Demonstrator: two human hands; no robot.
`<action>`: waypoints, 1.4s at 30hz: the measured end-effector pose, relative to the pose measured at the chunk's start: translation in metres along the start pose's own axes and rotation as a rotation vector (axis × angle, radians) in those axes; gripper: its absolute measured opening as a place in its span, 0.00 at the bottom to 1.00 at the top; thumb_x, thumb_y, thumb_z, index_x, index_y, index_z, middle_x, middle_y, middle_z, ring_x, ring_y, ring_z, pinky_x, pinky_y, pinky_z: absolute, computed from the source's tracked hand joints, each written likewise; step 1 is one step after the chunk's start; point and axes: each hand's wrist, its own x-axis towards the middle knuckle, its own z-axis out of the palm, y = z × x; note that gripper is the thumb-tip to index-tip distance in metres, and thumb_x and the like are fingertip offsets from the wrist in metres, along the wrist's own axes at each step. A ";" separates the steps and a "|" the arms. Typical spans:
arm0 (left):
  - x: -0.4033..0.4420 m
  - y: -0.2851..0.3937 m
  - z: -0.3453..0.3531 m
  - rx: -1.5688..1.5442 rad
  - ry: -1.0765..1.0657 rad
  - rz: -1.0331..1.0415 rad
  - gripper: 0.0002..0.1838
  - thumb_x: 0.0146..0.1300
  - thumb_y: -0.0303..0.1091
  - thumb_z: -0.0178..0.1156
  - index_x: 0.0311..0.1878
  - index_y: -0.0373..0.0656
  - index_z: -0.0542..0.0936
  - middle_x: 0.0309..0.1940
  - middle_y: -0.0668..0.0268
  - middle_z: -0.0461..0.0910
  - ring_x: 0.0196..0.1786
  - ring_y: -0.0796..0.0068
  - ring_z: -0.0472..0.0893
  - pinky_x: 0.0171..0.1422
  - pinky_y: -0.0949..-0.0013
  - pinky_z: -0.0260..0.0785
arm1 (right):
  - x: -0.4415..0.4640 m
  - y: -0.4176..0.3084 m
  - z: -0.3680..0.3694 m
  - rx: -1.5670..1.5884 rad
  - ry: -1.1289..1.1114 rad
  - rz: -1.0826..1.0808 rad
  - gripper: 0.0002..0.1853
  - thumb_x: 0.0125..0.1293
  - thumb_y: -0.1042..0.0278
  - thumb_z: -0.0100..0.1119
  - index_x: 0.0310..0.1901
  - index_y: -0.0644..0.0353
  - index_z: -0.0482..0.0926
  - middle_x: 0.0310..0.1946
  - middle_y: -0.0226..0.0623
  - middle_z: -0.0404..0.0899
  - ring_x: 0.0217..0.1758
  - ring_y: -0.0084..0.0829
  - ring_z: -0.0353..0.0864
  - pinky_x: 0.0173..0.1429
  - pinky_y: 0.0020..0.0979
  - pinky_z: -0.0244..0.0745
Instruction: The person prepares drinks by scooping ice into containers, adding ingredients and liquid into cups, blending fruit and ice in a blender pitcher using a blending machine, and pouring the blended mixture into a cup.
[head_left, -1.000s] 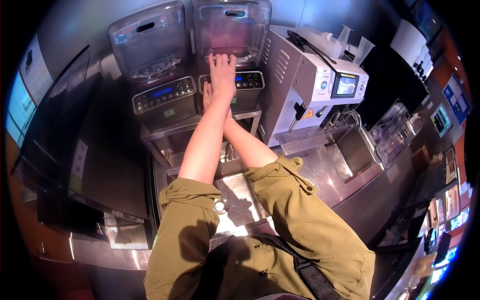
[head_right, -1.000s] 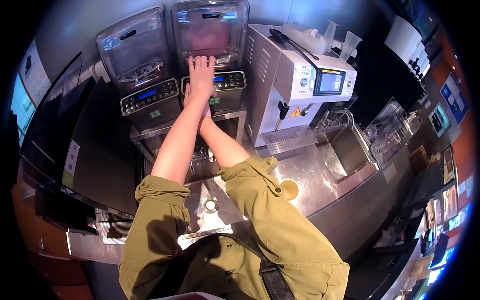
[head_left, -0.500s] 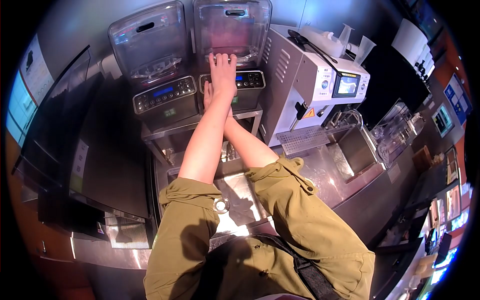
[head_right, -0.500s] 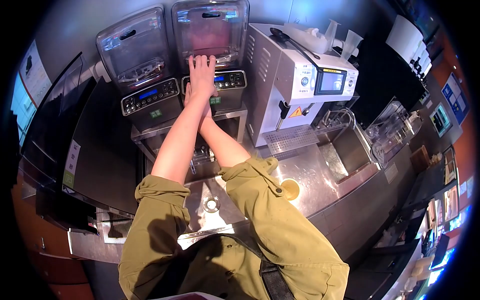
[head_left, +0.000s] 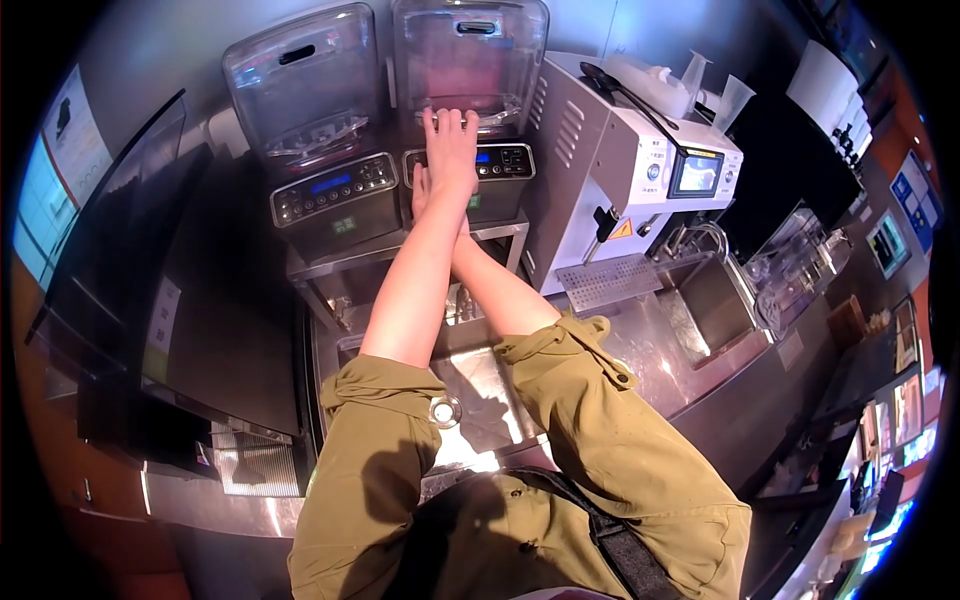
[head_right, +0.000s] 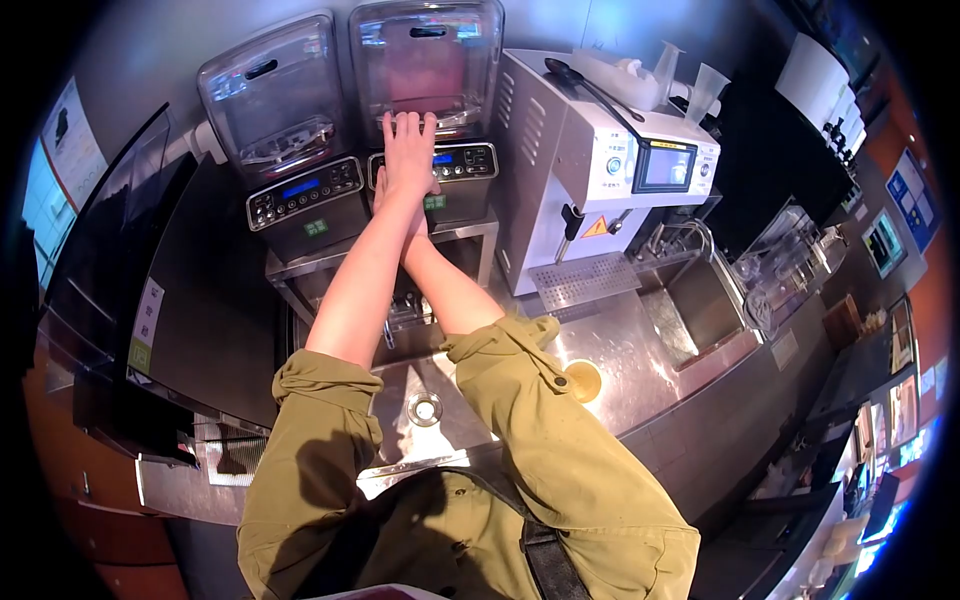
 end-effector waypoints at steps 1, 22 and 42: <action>0.000 0.000 -0.001 -0.001 -0.011 -0.003 0.52 0.23 0.38 0.74 0.59 0.43 0.62 0.50 0.59 0.67 0.62 0.59 0.62 0.74 0.51 0.39 | 0.000 -0.001 -0.001 0.003 -0.016 -0.002 0.31 0.65 0.64 0.38 0.66 0.74 0.50 0.70 0.53 0.48 0.74 0.46 0.47 0.74 0.45 0.42; 0.000 -0.001 -0.001 -0.029 -0.005 -0.003 0.53 0.21 0.39 0.76 0.59 0.44 0.62 0.50 0.59 0.67 0.62 0.59 0.62 0.74 0.52 0.40 | 0.000 -0.001 0.002 0.011 0.010 -0.001 0.30 0.65 0.65 0.38 0.66 0.75 0.51 0.69 0.54 0.49 0.73 0.45 0.48 0.74 0.43 0.42; -0.001 0.000 0.000 -0.001 -0.001 -0.008 0.47 0.31 0.37 0.72 0.60 0.44 0.62 0.51 0.59 0.66 0.63 0.59 0.62 0.74 0.51 0.38 | -0.001 -0.001 -0.003 0.053 -0.028 0.024 0.30 0.65 0.66 0.37 0.66 0.75 0.50 0.69 0.54 0.49 0.73 0.45 0.48 0.75 0.42 0.41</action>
